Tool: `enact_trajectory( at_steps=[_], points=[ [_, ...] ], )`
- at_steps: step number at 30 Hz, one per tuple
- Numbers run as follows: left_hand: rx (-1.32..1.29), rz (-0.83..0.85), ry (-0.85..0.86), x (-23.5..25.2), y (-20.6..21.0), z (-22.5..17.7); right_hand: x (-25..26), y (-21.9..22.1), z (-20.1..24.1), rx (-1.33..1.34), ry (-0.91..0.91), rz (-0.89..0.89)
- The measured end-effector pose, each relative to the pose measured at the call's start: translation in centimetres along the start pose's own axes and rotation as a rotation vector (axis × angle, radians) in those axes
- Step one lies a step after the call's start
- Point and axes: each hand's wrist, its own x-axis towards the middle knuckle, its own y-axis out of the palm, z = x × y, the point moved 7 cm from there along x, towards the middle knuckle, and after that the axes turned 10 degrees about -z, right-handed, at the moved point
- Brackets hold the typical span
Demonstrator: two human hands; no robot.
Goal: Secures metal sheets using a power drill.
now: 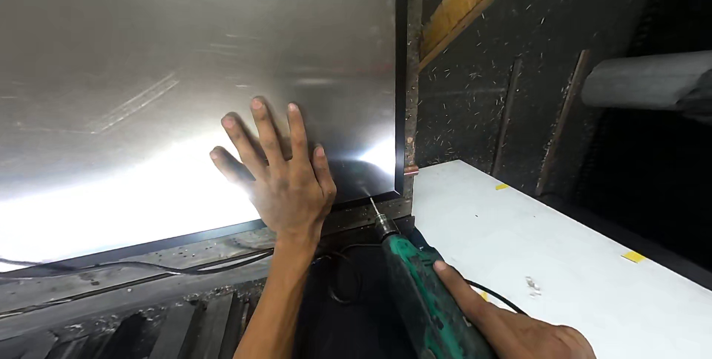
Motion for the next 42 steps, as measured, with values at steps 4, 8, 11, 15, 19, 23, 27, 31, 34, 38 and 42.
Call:
enact_trajectory(
  at_steps=[4, 8, 11, 15, 19, 23, 27, 31, 34, 38, 42],
  points=[
    [-0.006, 0.002, -0.003, 0.1, 0.1, 0.0, 0.6, -0.3, 0.5, -0.07, -0.051, 0.008],
    [-0.019, 0.011, -0.012, 0.1, 0.0, 0.0, 1.1, -0.8, 0.8, -0.107, -0.075, 0.002],
    [-0.019, 0.001, -0.018, 0.0, 0.0, 0.0, 1.3, -0.9, 0.9, -0.113, -0.078, -0.001],
    [-0.017, 0.011, -0.015, 0.0, 0.0, 0.0, 1.1, -0.8, 0.6, -0.101, -0.094, -0.021],
    [-0.029, 0.002, -0.014, 0.0, -0.1, 0.1, 0.8, -0.5, 0.1, -0.081, -0.083, -0.049],
    [-0.022, -0.016, -0.004, -0.1, 0.0, 0.0, 0.6, -0.4, -0.2, -0.034, -0.061, -0.067],
    [-0.006, -0.026, 0.004, -0.2, 0.0, 0.1, 0.5, 0.2, -0.6, -0.013, -0.074, -0.098],
    [0.002, -0.023, 0.006, -0.2, 0.2, 0.2, 0.4, 0.5, -1.3, 0.03, -0.065, -0.119],
    [0.012, -0.022, 0.005, -0.2, 0.2, 0.3, 0.3, 0.8, -1.7, 0.057, -0.054, -0.134],
    [0.023, -0.027, 0.002, -0.2, 0.1, 0.1, 1.8, 2.9, -2.1, 0.031, -0.065, -0.295],
    [0.028, -0.025, -0.004, -0.1, 0.0, 0.3, 0.7, 1.0, -2.4, 0.121, -0.013, -0.2]
  ],
)
